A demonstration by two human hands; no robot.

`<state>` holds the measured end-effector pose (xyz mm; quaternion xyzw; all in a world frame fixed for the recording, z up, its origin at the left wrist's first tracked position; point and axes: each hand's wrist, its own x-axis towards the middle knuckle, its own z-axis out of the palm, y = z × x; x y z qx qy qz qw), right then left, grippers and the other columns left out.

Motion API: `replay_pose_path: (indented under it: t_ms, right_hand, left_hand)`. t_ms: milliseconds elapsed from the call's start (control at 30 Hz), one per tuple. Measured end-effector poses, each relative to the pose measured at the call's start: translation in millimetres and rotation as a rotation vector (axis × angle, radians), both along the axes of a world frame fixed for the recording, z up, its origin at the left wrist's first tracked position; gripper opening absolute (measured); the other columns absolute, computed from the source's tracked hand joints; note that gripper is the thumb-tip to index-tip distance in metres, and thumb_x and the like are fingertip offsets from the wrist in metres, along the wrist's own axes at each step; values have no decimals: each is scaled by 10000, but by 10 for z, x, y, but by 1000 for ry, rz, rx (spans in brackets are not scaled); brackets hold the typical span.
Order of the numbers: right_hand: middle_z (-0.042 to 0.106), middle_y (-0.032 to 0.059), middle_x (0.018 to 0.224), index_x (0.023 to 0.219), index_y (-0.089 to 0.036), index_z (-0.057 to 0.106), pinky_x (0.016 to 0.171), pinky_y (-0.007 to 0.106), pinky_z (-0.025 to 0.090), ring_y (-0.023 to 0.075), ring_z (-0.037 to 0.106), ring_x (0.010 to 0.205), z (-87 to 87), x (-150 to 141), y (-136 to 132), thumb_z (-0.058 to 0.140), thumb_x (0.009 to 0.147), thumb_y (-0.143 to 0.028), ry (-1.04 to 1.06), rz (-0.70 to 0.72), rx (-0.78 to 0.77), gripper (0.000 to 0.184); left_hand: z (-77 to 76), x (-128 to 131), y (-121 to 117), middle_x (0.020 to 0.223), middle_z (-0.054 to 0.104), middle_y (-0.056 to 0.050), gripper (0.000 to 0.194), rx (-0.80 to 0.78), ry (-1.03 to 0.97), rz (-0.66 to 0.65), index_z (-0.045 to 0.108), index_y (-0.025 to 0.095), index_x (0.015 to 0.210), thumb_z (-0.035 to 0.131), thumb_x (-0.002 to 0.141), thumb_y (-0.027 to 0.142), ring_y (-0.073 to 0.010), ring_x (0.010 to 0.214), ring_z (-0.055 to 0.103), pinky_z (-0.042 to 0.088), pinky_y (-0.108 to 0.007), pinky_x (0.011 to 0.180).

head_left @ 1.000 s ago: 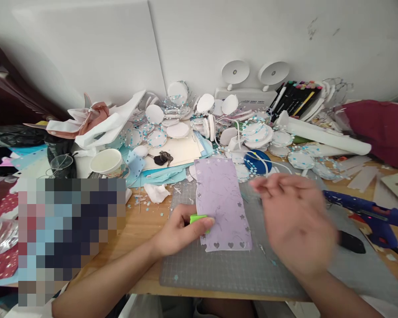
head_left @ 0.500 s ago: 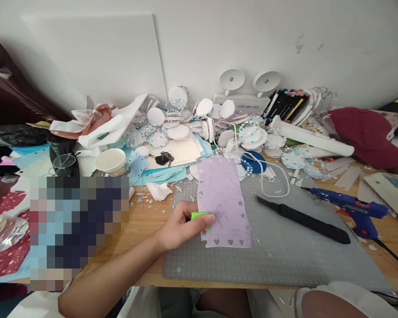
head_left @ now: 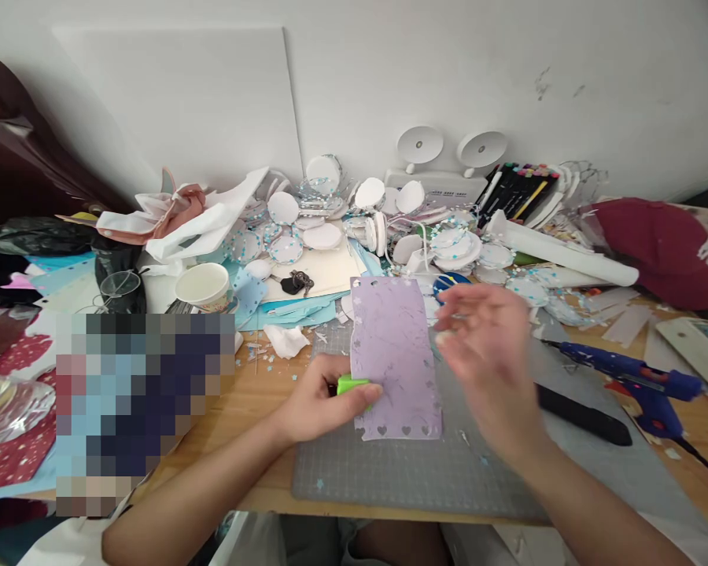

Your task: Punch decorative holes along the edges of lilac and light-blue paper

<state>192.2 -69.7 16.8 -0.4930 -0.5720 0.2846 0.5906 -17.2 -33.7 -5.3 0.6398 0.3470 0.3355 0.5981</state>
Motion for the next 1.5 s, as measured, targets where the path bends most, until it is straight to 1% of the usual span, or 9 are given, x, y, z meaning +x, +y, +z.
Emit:
replay_pose_path:
  t_ms: [67,167,400,667,967,1100,1233,1367,1500]
  right_hand:
    - [617,34,927,1023,-249,553,639,300,503,184,598,790,49,-141,389,636,792,-296,42,259,-210,250]
    - [577,-6,673,806,-215,622,468,242,426,136,522,560,-28,-138,528,601,829,-369,63,503,-399,157]
    - [617,3,745,883,-269,655,516,274,463,158,552,603,-204,4,342,617,831,-349,332,338,-366,104]
    - [467,-19,576,804,-255,624,471,271,436,160,496,552,-234,-54,252,608,834,-366,254,305,-375,116]
    - [507,-19,588,870,-256,617,505,287,460,173,528,587,-255,-130,252,576,853,-371,232,326,-416,123]
    - [587,23,891,1042,-269,527,671,339,517,176,579,760,-262,-187,333,647,790,-315,106,152,-236,283]
    - [507,94,1149,1126,-262,505,853,433,464,260,517,1047,-206,-134,346,745,663,-186,-362,-216,264,528]
    - [612,67,1032,1090,-285,583,849,413,454,237,577,950,-103,-82,271,647,762,-150,-786,-19,489,360]
    - [665,59,988,1103,-258,598,805,406,475,227,605,916,-84,-110,254,601,806,-167,-740,152,423,311]
  left_hand:
    - [20,-13,8,527,327,43,399,-1,-7,-17,409,151,527,582,782,405,-64,488,286,218,-198,441]
    - [41,-5,39,596,457,15,270,-19,-35,20,559,130,656,597,775,369,-93,548,393,323,-200,497]
    - [16,47,142,735,496,-2,294,-224,-479,100,619,176,992,565,704,191,-114,618,454,382,-223,567]
    - [79,20,37,648,507,21,33,-125,-307,151,682,183,787,691,761,201,-76,568,397,313,-195,528]
    - [83,47,16,624,552,18,14,-184,-372,201,721,197,761,710,755,203,-57,490,401,323,-193,471]
    - [55,44,10,632,580,22,12,-215,-356,260,720,204,744,724,738,194,-46,476,391,315,-175,446]
    - [34,51,6,623,586,30,18,-230,-280,335,719,205,749,728,734,198,-40,480,389,317,-158,444]
    - [77,75,-5,647,597,18,11,-154,-204,297,712,186,739,710,744,177,-64,559,460,370,-162,508]
    - [131,95,-15,637,572,21,54,-17,-155,220,703,171,766,672,762,126,-68,569,468,385,-169,533]
